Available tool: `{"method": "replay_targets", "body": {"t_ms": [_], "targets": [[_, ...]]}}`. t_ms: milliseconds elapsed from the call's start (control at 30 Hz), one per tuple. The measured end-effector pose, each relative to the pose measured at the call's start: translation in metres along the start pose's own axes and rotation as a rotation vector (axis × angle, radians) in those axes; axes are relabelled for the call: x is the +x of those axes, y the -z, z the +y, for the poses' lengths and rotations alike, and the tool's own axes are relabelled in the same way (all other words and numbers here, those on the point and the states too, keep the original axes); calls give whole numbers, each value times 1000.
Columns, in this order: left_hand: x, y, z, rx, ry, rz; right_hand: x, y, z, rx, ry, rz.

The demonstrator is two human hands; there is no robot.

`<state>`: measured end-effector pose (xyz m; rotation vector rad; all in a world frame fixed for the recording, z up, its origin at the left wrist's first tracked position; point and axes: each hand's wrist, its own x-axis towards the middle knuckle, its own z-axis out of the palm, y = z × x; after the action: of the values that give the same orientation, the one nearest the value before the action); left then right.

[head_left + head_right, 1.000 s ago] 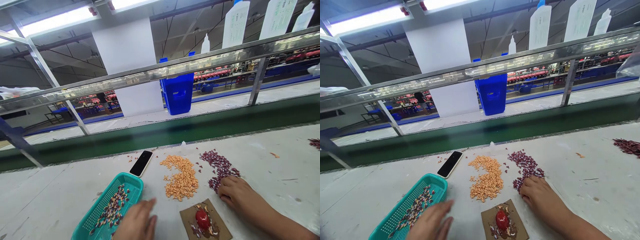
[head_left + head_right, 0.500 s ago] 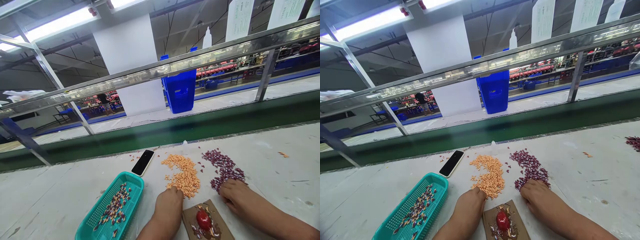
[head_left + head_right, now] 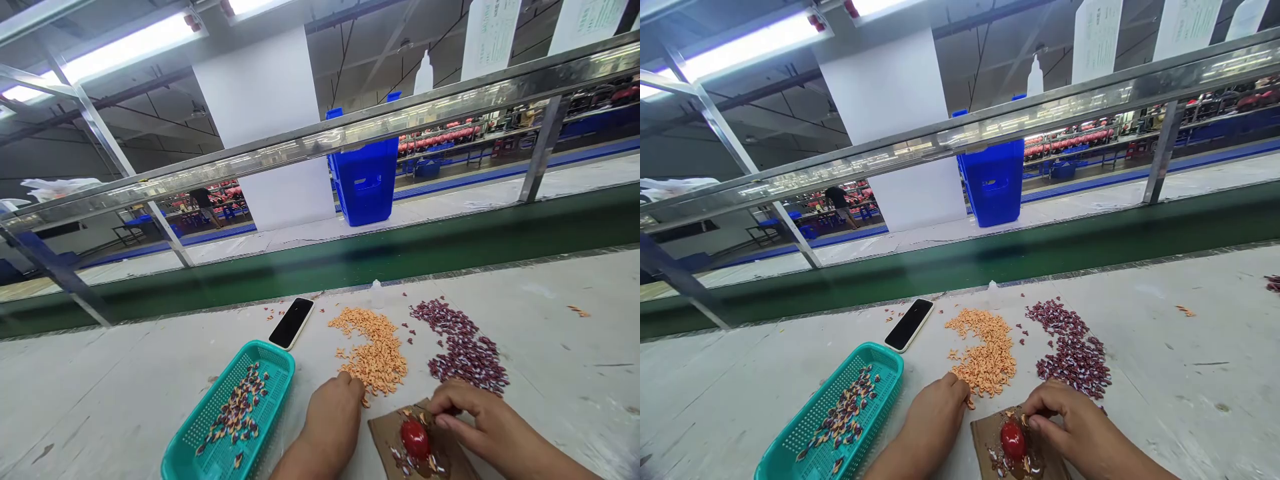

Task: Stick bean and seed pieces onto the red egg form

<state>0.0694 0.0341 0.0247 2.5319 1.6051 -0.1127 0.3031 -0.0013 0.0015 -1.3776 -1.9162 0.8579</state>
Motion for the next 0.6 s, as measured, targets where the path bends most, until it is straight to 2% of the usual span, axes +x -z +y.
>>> {"method": "replay_targets", "body": {"t_ms": [167,300,467,533,600], "targets": [[4,-3,-1,32,-23,15,-2,-1,-8,348,-151,-63],[-7,5,2,11,-27,60,-5,-5,-21,592,-210,-73],[-28,11,28,-185,-169,35,-7,-29,-34,799,-121,-157],[-34,5,35,-288,-182,38,-8,-37,-38,797,-75,-193],[-38,-8,36,-405,-170,110,-11,-41,-41,748,-47,-244]]}}
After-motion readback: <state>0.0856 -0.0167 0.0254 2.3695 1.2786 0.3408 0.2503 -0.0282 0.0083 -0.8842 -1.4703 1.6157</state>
